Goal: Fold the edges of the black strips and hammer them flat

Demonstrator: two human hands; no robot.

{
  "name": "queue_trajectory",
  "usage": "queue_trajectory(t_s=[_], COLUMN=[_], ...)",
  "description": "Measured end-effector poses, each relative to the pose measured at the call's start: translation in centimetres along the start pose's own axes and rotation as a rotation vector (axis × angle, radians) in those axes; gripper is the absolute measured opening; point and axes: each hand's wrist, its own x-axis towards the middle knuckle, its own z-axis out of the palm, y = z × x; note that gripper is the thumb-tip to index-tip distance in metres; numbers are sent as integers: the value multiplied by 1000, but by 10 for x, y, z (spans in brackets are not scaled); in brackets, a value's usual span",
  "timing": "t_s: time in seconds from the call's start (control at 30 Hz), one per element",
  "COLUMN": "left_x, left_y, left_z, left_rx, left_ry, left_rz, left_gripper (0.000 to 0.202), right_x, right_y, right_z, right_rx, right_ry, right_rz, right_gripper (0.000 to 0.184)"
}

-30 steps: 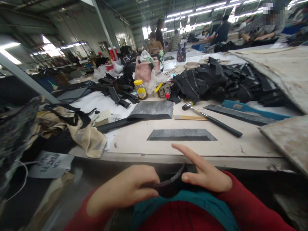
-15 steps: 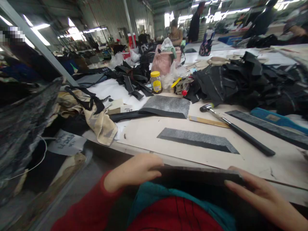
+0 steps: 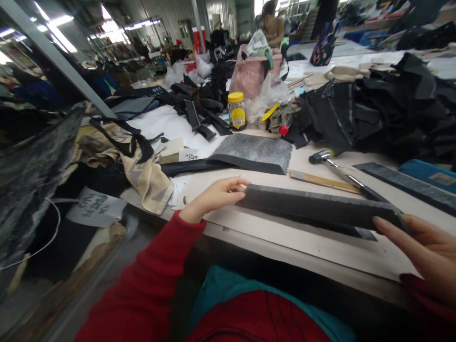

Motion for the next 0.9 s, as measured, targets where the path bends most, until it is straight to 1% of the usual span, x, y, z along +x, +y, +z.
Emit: queue_trajectory(t_s=[0.1,0.2,0.3,0.43,0.57,0.7,0.9], left_x=[5,10,14,18,19,18,17], left_y=[-6,-13,-18,-22,-22,-20,-21], left_z=[0,0,1,2,1,0,0], left_rx=[32,51,79,146,228,289,349], left_ry=[-1,-13,-12,3,-12,-33,-42], left_rz=[-18,-28,-14,1,18,27,50], left_gripper=[36,37,40,43,40,40,39], right_x=[5,8,10,11,12,11,10], right_y=[0,-1,-7,-17,-24,-24,-24], right_z=[1,5,8,8,8,8,10], right_rx=[-41,-108,-151,-155,-139,-158,-157], right_ry=[-121,-122,-142,-193,-241,-260,-227], right_rz=[43,96,97,142,179,168,98], right_gripper=[52,56,56,56,53,52,50])
